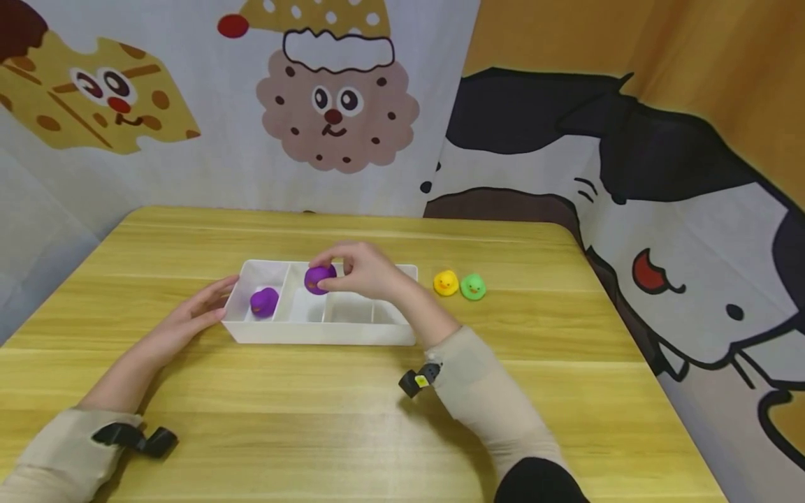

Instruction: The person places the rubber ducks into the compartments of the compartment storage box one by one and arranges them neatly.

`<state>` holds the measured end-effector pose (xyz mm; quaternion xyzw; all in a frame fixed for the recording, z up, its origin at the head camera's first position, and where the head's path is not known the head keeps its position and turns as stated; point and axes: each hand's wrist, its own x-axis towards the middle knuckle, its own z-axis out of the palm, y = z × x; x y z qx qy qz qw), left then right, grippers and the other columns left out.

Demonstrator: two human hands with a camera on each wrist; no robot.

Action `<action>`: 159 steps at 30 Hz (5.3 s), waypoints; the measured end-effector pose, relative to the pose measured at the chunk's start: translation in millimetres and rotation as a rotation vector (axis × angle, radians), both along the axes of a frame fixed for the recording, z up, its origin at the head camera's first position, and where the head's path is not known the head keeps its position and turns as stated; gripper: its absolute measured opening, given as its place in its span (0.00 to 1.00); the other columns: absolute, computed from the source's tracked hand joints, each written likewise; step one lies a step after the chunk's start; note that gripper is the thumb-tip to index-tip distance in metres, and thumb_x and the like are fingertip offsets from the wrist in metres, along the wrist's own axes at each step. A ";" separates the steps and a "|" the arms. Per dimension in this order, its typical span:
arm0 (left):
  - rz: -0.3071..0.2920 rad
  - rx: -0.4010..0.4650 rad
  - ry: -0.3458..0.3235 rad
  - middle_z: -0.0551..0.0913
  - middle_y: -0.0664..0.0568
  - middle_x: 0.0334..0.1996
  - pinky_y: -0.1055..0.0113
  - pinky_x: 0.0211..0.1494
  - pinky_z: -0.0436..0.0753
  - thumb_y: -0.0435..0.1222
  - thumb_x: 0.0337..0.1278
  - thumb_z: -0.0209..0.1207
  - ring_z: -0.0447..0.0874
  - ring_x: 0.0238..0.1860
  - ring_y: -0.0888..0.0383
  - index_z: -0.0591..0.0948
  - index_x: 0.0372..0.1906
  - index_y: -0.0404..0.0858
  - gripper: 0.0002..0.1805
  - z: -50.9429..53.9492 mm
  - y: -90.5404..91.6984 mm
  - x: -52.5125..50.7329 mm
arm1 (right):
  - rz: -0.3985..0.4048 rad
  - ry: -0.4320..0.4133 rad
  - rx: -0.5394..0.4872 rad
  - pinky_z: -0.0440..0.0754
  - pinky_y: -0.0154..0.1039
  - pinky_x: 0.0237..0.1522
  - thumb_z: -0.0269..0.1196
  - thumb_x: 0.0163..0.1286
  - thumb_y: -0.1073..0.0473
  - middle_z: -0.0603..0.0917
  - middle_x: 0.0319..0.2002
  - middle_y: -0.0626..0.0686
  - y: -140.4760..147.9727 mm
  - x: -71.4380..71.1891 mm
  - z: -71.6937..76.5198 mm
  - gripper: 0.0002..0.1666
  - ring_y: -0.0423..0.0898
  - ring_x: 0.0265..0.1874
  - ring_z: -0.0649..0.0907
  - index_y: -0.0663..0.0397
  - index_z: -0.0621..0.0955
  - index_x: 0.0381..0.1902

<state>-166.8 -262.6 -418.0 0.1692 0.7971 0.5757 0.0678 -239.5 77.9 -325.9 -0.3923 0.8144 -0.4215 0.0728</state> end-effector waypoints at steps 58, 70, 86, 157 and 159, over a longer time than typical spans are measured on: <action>0.001 -0.001 -0.002 0.53 0.35 0.72 0.34 0.62 0.57 0.34 0.71 0.48 0.56 0.66 0.33 0.54 0.75 0.42 0.32 1.2 2.1 1.4 | 0.074 -0.230 0.239 0.68 0.46 0.60 0.70 0.58 0.64 0.83 0.47 0.41 -38.2 -27.3 -35.2 0.19 0.39 0.50 0.77 0.49 0.85 0.49; 0.004 0.004 -0.004 0.53 0.36 0.72 0.33 0.62 0.56 0.33 0.71 0.48 0.56 0.66 0.33 0.54 0.75 0.44 0.32 0.8 1.1 0.4 | 0.050 -0.245 0.299 0.69 0.43 0.58 0.70 0.57 0.66 0.84 0.42 0.42 -45.9 -24.1 -33.0 0.19 0.39 0.45 0.79 0.50 0.85 0.48; -0.004 -0.001 0.002 0.53 0.35 0.72 0.35 0.62 0.57 0.33 0.71 0.48 0.56 0.66 0.34 0.54 0.75 0.40 0.32 1.3 1.4 0.7 | 0.027 -0.277 0.305 0.70 0.43 0.58 0.70 0.55 0.67 0.84 0.43 0.42 -47.3 -23.6 -33.1 0.20 0.40 0.45 0.79 0.47 0.85 0.47; -0.002 -0.008 -0.008 0.54 0.35 0.72 0.38 0.63 0.59 0.34 0.71 0.48 0.57 0.67 0.35 0.54 0.75 0.43 0.31 3.0 1.5 2.1 | -0.332 0.020 -0.060 0.67 0.34 0.15 0.71 0.59 0.61 0.84 0.45 0.51 119.8 30.0 -5.6 0.18 0.45 0.17 0.71 0.53 0.85 0.48; -0.004 0.000 -0.011 0.54 0.35 0.72 0.36 0.63 0.57 0.34 0.71 0.48 0.57 0.67 0.35 0.54 0.75 0.43 0.31 2.9 1.5 2.3 | -0.357 0.011 -0.056 0.66 0.34 0.15 0.70 0.59 0.63 0.84 0.45 0.52 126.5 30.4 -6.4 0.18 0.44 0.17 0.70 0.56 0.84 0.49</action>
